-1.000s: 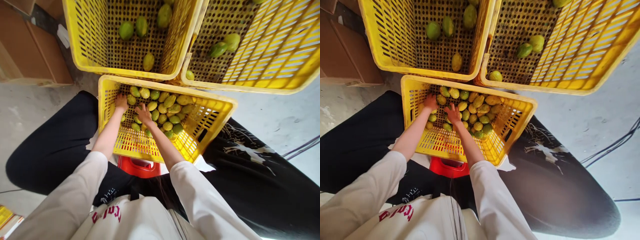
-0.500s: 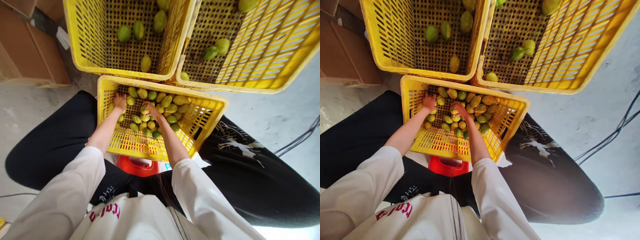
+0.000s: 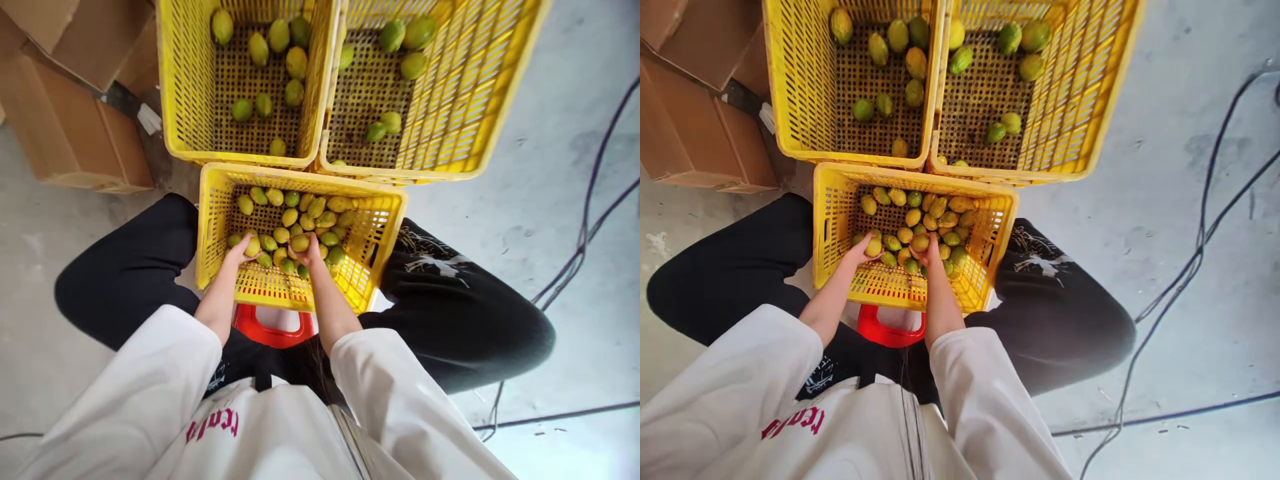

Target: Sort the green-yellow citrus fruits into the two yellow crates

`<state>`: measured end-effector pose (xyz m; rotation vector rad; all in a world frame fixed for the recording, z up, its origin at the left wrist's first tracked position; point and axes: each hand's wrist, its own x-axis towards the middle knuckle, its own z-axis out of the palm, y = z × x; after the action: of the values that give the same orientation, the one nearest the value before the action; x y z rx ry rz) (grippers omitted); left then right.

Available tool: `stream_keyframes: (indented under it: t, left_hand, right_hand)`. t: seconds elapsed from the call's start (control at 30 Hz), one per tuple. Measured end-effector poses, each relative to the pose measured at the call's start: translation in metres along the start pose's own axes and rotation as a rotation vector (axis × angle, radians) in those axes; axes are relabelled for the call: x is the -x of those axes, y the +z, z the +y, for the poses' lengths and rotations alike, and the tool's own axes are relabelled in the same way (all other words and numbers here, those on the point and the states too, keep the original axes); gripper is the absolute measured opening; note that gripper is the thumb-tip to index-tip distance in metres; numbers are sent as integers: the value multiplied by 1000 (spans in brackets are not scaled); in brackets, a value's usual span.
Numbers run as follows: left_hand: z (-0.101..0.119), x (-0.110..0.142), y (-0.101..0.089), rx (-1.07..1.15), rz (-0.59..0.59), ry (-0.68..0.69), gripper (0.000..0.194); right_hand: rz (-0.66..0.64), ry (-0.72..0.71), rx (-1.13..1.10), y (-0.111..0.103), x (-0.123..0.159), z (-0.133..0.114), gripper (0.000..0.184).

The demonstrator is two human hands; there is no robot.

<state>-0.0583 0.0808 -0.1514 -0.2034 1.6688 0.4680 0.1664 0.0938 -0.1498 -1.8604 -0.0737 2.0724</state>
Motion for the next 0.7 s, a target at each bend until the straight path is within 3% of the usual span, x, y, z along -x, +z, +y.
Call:
stream_keyframes:
  t: [0.1,0.17,0.33,0.43,0.57,0.7]
  left_hand:
    - [-21,22,2,161,-24,-50,36]
    - [-23,38,9,319,-53,47,32]
    - [-2,95,27,508,-209,346,40]
    - [11,136,28,626,-362,370,40]
    - [16,184,26,598,-476,367,40]
    - [10,229,16,487,-511,438,45]
  right_hand:
    - [-12,-212,-102,19,14,4,37]
    - [-16,-322,-280,33,26,6,36]
    - [-40,-606,-702,53,66,-3,26]
    - [-87,-730,-759,55,98,-15,29]
    - [-287,-784,-842,57,144,-27,41]
    - [-536,-787,-857,57,180,-23,30]
